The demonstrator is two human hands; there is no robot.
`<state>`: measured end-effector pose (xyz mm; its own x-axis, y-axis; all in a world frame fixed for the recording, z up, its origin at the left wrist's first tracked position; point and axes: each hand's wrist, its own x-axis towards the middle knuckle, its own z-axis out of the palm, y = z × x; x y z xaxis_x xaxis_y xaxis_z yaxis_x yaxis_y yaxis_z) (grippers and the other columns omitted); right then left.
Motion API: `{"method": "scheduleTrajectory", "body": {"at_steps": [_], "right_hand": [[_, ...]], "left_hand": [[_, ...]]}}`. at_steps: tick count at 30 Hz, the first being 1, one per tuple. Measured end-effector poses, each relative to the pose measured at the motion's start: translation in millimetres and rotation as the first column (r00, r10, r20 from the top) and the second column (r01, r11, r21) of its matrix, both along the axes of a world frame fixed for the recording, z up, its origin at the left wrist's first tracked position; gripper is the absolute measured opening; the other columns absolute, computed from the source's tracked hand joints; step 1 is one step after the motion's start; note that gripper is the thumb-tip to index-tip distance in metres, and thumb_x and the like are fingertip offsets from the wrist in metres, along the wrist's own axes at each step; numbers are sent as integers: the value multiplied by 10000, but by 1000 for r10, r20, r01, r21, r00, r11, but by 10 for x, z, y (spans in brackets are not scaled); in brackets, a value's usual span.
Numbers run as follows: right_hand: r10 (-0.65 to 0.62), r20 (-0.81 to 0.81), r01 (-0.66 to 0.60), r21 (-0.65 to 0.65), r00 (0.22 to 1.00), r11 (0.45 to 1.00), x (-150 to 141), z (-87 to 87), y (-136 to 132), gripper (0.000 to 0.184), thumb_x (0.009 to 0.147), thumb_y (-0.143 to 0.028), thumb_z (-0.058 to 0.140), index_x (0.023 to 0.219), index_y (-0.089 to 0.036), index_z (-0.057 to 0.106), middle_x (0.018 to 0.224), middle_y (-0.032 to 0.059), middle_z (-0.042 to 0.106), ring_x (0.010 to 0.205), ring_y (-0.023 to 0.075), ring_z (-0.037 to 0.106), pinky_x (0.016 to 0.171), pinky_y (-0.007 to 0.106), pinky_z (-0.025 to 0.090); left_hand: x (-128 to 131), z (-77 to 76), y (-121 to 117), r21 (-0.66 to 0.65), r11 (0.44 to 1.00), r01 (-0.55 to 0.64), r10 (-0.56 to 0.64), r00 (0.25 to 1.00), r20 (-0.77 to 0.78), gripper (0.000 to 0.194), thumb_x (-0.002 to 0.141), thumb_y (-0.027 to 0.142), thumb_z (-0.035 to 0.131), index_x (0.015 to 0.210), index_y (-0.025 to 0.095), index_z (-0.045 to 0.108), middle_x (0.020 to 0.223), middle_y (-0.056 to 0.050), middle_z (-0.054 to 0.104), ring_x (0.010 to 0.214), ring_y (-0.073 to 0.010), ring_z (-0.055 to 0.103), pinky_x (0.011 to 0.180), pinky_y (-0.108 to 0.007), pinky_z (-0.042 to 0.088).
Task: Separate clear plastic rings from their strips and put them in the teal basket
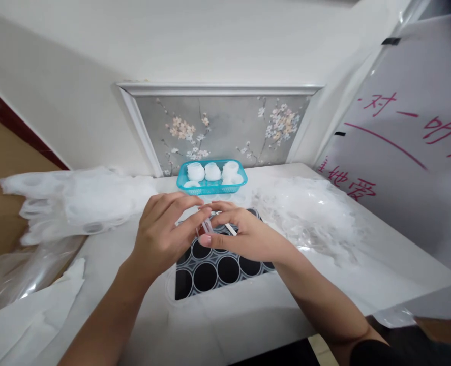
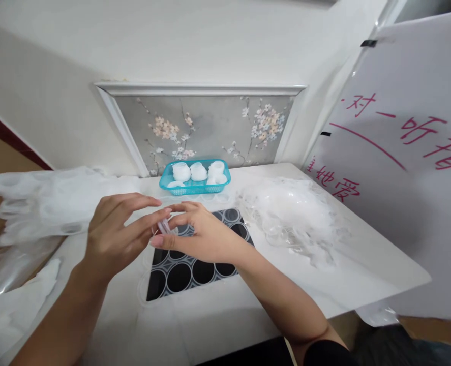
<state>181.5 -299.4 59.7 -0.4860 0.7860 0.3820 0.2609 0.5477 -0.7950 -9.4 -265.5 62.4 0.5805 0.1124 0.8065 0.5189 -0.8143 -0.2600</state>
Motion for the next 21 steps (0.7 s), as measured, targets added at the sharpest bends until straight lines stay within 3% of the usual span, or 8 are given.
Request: {"method": "scheduleTrajectory", "body": {"at_steps": [5,11,17,21], "right_hand": [[102,-100,-101,17,990,995,-45,-13,51,148,837,-335,654,810,-195,692,1066,29,619,1074,161,552,1012,339,401],[144,-149,-160,-97,978,982,-60,-23,72,220,877,-349,598,783,-171,687,1001,25,620,943,130,578,901,288,454],[177,-97,-184,-67,979,981,-65,-30,71,209,864,-356,615,801,-168,680,971,17,632,997,138,569,967,287,401],[214,-1,-214,-23,977,977,-94,-100,94,185,833,-383,651,874,-207,692,992,-8,660,1103,154,538,1084,322,275]], "left_hand": [[-27,34,-21,20,999,45,-45,999,-6,233,818,113,601,1007,245,639,975,-53,671,921,-217,603,768,-377,451],[-54,69,-8,-60,998,-27,17,989,-149,232,813,69,554,967,223,635,1027,-72,670,977,-260,578,771,-412,435],[-86,90,-6,-86,995,-44,30,988,-149,195,794,92,587,939,205,653,1044,-80,668,993,-276,582,794,-422,431],[-95,116,-28,-146,985,-88,56,976,-210,173,808,85,567,893,199,665,1038,-68,670,991,-266,584,796,-406,429]]}}
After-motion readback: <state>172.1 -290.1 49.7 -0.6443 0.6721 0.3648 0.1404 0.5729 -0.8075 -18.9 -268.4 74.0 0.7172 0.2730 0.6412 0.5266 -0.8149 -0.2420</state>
